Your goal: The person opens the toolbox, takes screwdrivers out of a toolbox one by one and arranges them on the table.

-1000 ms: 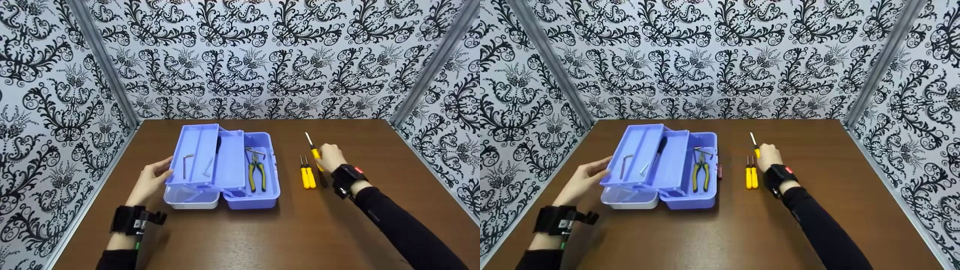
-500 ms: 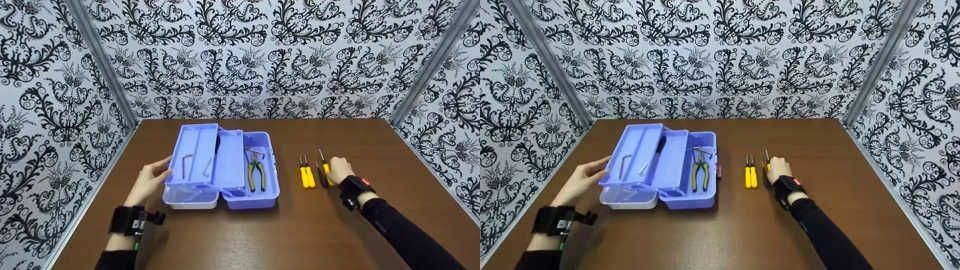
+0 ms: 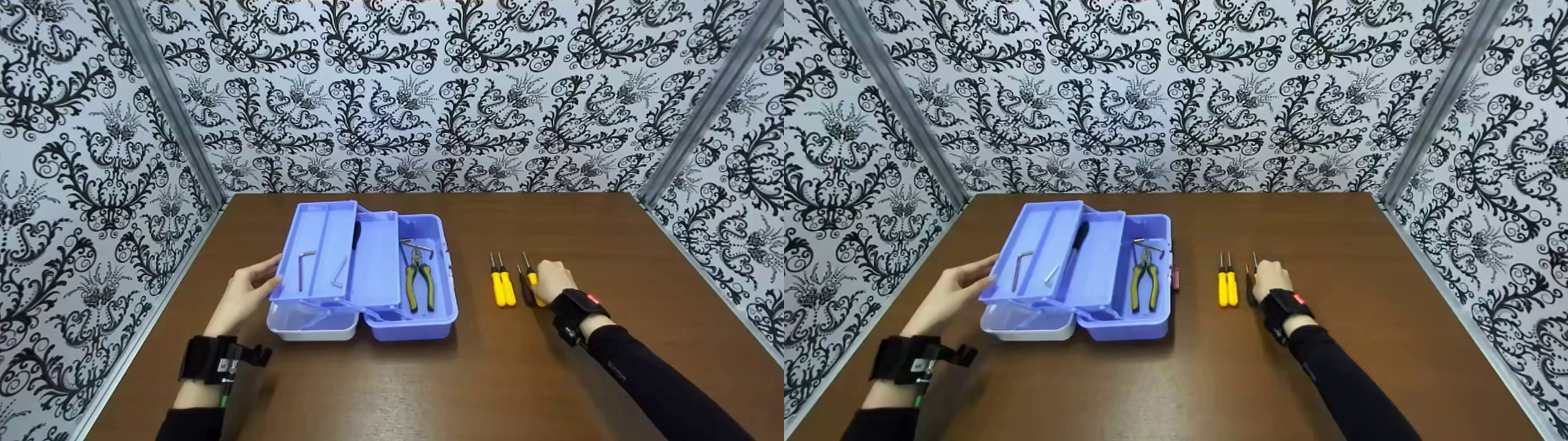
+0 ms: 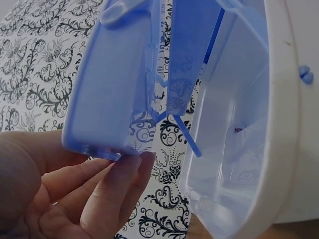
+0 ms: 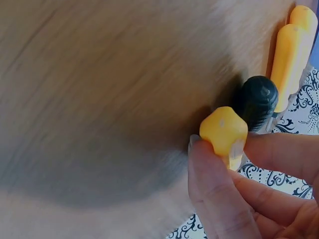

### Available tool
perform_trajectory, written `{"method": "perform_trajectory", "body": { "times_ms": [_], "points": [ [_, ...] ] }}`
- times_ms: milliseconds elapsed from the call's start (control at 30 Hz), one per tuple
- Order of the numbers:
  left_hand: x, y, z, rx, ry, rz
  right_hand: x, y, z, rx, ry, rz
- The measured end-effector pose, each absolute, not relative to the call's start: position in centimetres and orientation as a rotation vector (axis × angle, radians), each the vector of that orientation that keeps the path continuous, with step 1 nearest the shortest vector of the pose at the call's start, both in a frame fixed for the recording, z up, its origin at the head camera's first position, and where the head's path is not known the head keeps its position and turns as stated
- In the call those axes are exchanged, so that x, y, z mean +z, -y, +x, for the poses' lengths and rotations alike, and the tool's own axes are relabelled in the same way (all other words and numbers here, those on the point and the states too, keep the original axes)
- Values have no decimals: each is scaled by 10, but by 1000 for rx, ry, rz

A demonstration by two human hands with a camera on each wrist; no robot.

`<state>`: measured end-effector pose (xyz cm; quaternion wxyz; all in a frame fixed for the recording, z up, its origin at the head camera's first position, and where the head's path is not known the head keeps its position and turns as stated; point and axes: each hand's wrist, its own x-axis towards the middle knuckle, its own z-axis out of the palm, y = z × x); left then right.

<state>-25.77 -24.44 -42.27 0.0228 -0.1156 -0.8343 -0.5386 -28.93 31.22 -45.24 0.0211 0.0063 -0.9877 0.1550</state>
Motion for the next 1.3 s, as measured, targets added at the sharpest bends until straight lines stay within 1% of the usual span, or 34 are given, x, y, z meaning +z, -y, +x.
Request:
{"method": "perform_trajectory", "body": {
  "times_ms": [367,767,1300],
  "points": [
    [-425,245,-259,-1666,2570,-368,-448,-311,-291,465,3123,-13],
    [-426,246,-260,-1696,2561,-376,-436,-307,-285,336,3198,-31],
    [-424,244,-259,-1667,2576,-351,-439,-286,-288,182,3019,162]
  ]
}}
